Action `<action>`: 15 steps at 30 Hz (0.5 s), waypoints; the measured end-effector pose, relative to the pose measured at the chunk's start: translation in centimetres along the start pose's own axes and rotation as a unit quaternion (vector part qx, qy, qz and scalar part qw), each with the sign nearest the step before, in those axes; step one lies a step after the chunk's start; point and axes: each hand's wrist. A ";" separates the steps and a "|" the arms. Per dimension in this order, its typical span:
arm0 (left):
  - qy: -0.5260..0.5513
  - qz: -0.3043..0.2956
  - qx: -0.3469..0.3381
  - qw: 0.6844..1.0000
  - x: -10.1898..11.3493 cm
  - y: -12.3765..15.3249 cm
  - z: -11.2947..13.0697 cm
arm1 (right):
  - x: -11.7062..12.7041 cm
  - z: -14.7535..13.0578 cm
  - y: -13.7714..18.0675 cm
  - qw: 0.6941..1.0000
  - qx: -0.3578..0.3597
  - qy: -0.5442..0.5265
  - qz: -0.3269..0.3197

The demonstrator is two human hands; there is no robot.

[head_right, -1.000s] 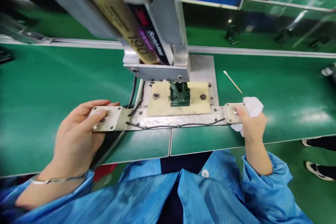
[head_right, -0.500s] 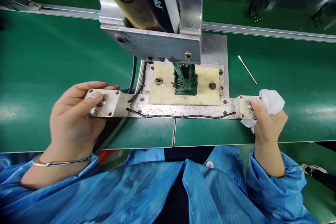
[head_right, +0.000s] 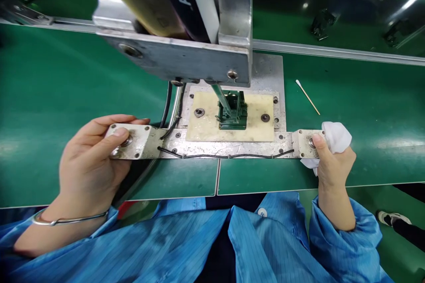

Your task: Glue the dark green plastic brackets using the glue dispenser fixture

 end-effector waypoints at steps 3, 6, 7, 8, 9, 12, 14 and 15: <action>-0.004 -0.001 0.015 1.000 0.2 -0.1 0.0 | 0.2 0.1 -0.1 1.000 -0.022 0.011 0.006; -0.019 -0.010 0.025 0.999 0.7 -0.3 -0.1 | 0.2 0.1 0.0 0.999 -0.038 -0.006 0.010; -0.041 -0.015 0.024 0.999 0.9 -0.3 0.0 | 0.2 0.0 0.1 0.999 -0.042 -0.012 0.009; -0.074 -0.018 0.014 0.997 1.0 -0.2 0.2 | 0.1 0.0 0.2 0.999 -0.048 -0.015 0.009; -0.112 -0.015 -0.011 0.994 1.1 -0.1 0.5 | 0.1 0.0 0.3 0.998 -0.055 -0.016 0.009; -0.203 0.003 -0.142 0.969 0.4 0.5 2.4 | 0.1 0.2 0.6 0.997 -0.071 -0.002 0.004; -0.229 -0.031 -0.214 0.949 -1.0 0.8 3.9 | 0.2 0.4 0.7 0.997 -0.070 0.011 -0.002; -0.243 -0.069 -0.235 0.939 -1.9 0.8 4.6 | 0.2 0.5 0.7 0.998 -0.066 0.017 -0.005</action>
Point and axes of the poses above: each hand's wrist, its own y-axis away from the middle knuckle, its own x-axis out of the back of the hand, z = x × y, and after that the axes turned 12 degrees about x, right-handed
